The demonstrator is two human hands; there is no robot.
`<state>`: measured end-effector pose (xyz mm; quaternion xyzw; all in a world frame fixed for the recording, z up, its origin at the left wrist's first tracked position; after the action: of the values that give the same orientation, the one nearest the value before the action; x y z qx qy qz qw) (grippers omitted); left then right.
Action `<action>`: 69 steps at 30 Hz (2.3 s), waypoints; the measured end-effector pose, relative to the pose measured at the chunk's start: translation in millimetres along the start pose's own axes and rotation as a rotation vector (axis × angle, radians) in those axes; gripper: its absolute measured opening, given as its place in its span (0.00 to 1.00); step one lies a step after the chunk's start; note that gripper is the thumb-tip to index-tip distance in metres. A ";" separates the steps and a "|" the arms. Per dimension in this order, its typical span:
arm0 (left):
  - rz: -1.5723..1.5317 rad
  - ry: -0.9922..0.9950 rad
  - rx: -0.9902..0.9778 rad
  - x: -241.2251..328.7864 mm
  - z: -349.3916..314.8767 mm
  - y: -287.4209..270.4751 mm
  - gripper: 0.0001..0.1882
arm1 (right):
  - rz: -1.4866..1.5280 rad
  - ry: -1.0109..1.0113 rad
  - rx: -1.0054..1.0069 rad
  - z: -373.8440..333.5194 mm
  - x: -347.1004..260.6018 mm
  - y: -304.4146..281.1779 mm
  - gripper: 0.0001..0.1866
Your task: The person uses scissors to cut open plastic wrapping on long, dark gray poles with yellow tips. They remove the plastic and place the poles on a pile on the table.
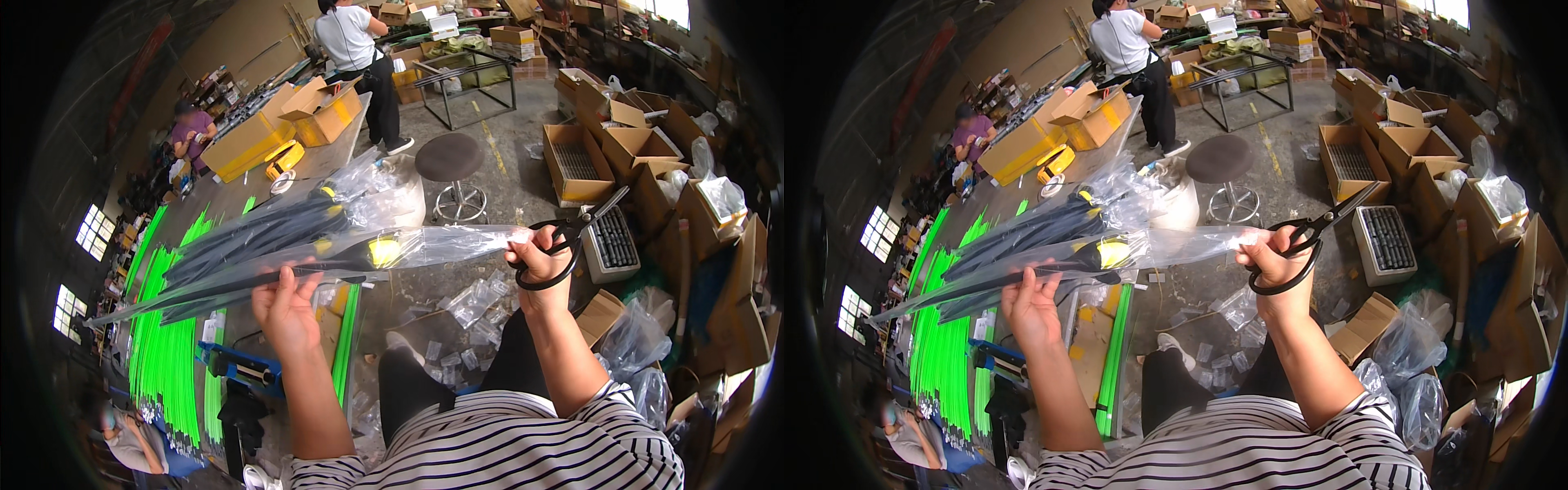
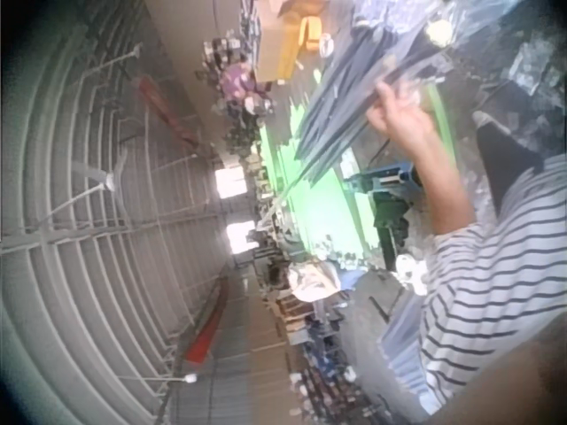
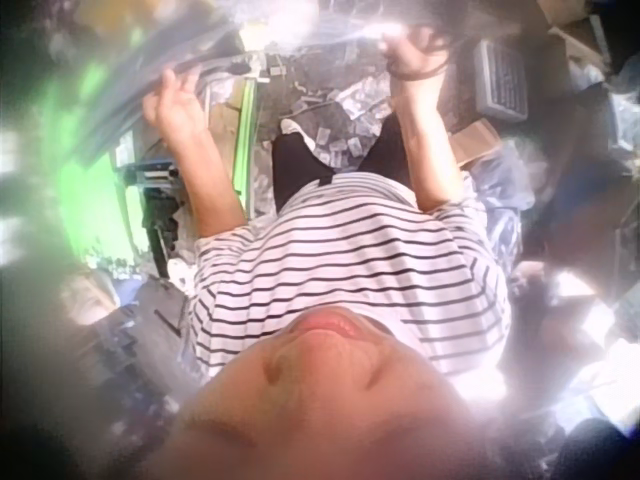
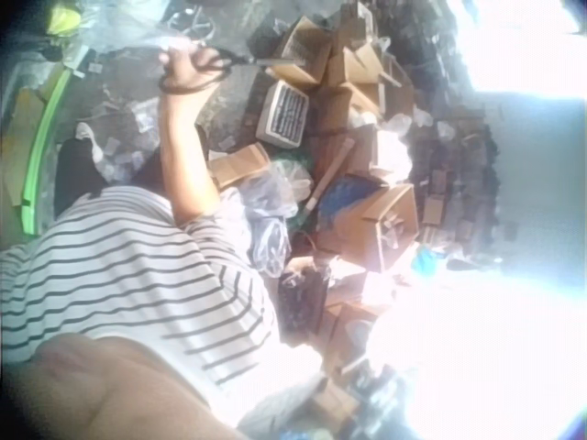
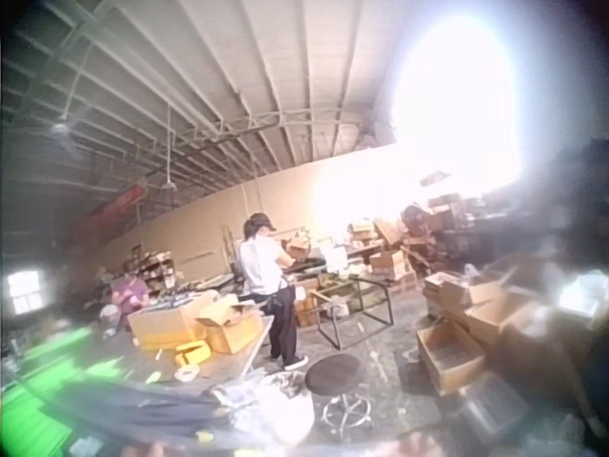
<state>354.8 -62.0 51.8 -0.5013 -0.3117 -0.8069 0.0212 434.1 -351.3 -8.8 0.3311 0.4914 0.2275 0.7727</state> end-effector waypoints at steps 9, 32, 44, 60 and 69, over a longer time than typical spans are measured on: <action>-0.039 0.038 0.038 3.3 5.0 -3.6 0.07 | -0.610 0.297 -0.448 -57.4 34.2 -52.9 0.20; -0.076 0.004 0.018 6.5 -4.9 -0.7 0.07 | -0.505 0.209 -0.981 -87.3 30.3 21.6 0.39; -0.105 -0.020 -0.012 -0.9 -7.0 -3.4 0.07 | -0.633 -0.039 -0.935 -76.8 13.0 28.9 0.24; -0.088 -0.019 0.004 -2.9 -8.6 -5.1 0.08 | -0.677 -0.108 -0.808 -77.8 10.5 33.7 0.31; -0.084 -0.010 0.002 -1.5 -10.1 -3.4 0.09 | -0.724 -0.142 -0.786 -81.8 14.0 27.0 0.26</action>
<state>346.4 -65.0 45.9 -0.4918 -0.3331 -0.8044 -0.0138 364.7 -299.9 -21.8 -0.1588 0.3985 0.0902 0.8988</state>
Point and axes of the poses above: each hand's wrist, its own z-axis towards the middle knuckle, its own y-axis out of the palm, x = y × z, the point moved 3 cm from there along z, towards the middle knuckle, and after that the axes turned 8 degrees about -y, right-handed, at the moved point
